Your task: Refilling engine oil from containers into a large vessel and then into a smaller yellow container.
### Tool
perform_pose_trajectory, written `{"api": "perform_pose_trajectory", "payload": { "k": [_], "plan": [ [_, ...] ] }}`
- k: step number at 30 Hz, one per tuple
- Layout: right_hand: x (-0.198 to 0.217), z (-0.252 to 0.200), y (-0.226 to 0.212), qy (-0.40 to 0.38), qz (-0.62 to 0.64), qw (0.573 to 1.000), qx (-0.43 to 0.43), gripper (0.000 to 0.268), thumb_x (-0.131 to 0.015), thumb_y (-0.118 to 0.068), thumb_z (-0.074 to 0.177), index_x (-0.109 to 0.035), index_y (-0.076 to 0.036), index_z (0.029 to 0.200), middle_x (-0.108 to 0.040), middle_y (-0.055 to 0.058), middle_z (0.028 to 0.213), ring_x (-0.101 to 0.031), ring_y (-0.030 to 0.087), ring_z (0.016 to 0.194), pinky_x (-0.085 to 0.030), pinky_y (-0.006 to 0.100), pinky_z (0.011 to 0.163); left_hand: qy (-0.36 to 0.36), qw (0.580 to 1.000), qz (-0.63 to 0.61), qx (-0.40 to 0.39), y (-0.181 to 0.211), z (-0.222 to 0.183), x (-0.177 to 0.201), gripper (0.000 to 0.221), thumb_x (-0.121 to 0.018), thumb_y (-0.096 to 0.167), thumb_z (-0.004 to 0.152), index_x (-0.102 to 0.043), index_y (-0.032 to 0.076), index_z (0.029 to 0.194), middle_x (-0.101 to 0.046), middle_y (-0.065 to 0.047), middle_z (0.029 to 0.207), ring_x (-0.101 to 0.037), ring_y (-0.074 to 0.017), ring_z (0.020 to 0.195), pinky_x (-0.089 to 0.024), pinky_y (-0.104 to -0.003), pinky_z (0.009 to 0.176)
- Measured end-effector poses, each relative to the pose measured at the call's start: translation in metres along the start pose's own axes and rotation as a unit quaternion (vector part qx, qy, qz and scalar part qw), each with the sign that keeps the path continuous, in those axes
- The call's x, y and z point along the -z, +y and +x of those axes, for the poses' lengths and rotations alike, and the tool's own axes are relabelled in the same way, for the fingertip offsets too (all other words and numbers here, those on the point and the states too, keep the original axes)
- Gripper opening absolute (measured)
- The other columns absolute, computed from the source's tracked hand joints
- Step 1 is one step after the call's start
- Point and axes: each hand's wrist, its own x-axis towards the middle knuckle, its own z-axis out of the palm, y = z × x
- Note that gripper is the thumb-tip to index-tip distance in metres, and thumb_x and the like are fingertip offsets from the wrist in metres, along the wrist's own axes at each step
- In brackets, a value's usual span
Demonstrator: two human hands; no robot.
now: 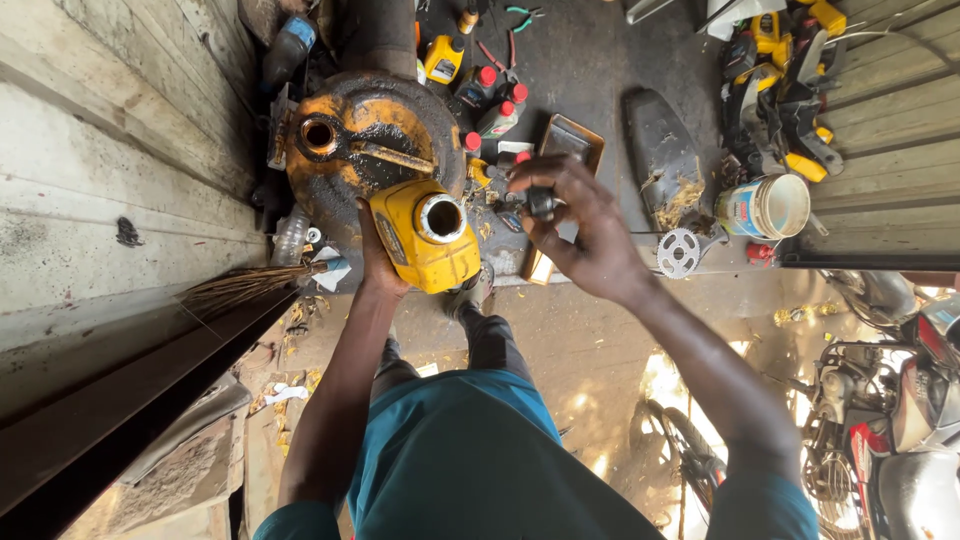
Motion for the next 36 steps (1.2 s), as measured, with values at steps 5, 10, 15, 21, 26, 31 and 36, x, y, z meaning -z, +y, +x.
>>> {"api": "perform_pose_trajectory", "payload": {
  "k": [5, 10, 15, 21, 26, 31, 36],
  "plan": [
    [-0.059, -0.061, 0.115, 0.022, 0.159, 0.982, -0.100, 0.016, -0.064, -0.014, 0.114, -0.059, -0.001, 0.107, -0.061, 0.011, 0.100, -0.060, 0.015, 0.089, -0.052, 0.027, 0.074, -0.011, 1.000, -0.020, 0.001, 0.001, -0.003, 0.019, 0.081, -0.039, 0.073, 0.099, -0.053, 0.009, 0.147, -0.067, -0.010, 0.134, -0.067, -0.0242, 0.120, -0.058, -0.043, 0.104],
    [-0.099, -0.057, 0.081, 0.008, 0.264, 0.938, -0.225, 0.021, -0.063, -0.023, 0.105, -0.059, -0.003, 0.111, -0.068, 0.003, 0.082, -0.066, 0.009, 0.068, -0.054, 0.024, 0.055, 0.000, 1.000, -0.028, -0.009, 0.002, -0.006, 0.028, 0.080, -0.039, 0.073, 0.101, -0.053, 0.008, 0.147, -0.067, -0.010, 0.133, -0.068, -0.0243, 0.120, -0.058, -0.043, 0.104],
    [-0.130, -0.056, 0.042, 0.086, -0.013, 0.996, -0.022, 0.070, -0.081, -0.036, 0.091, -0.049, -0.001, 0.142, -0.062, 0.014, 0.114, -0.068, 0.016, 0.078, -0.060, 0.031, 0.069, -0.010, 0.999, -0.012, -0.048, 0.003, -0.014, 0.034, 0.083, -0.037, 0.074, 0.098, -0.053, 0.009, 0.147, -0.066, -0.010, 0.136, -0.066, -0.0247, 0.122, -0.056, -0.044, 0.107],
    [-0.191, -0.046, 0.041, 0.091, -0.153, 0.984, -0.023, 0.106, -0.091, -0.050, 0.071, -0.036, 0.003, 0.145, -0.056, 0.025, 0.118, -0.070, 0.036, 0.087, -0.063, 0.042, 0.066, 0.033, 0.995, -0.017, -0.094, 0.005, -0.022, 0.072, 0.085, -0.035, 0.075, 0.098, -0.053, 0.007, 0.147, -0.064, -0.008, 0.139, -0.064, -0.0237, 0.124, -0.053, -0.041, 0.109],
    [-0.242, -0.045, 0.072, 0.040, -0.176, 0.974, -0.141, 0.101, -0.091, -0.059, 0.070, -0.041, 0.007, 0.129, -0.060, 0.018, 0.105, -0.071, 0.034, 0.073, -0.059, 0.049, 0.060, 0.066, 0.989, 0.001, -0.136, 0.005, -0.024, 0.125, 0.085, -0.034, 0.075, 0.098, -0.055, 0.006, 0.144, -0.065, -0.008, 0.134, -0.065, -0.0224, 0.120, -0.054, -0.040, 0.107],
    [-0.271, -0.039, 0.096, 0.073, -0.194, 0.975, -0.082, 0.087, -0.087, -0.058, 0.076, -0.045, 0.003, 0.120, -0.063, 0.018, 0.106, -0.073, 0.031, 0.080, -0.058, 0.046, 0.060, 0.062, 0.982, 0.008, -0.181, 0.007, -0.028, 0.157, 0.086, -0.031, 0.075, 0.101, -0.056, 0.004, 0.142, -0.066, -0.010, 0.131, -0.065, -0.0214, 0.117, -0.055, -0.039, 0.104],
    [-0.301, -0.032, 0.131, 0.026, -0.193, 0.971, -0.136, 0.082, -0.082, -0.064, 0.076, -0.049, 0.003, 0.109, -0.067, 0.013, 0.082, -0.068, 0.026, 0.058, -0.053, 0.041, 0.044, 0.115, 0.960, 0.085, -0.241, 0.004, -0.015, 0.225, 0.085, -0.021, 0.072, 0.104, -0.052, 0.004, 0.143, -0.065, -0.010, 0.130, -0.064, -0.0192, 0.118, -0.057, -0.036, 0.105]
  ]
}}
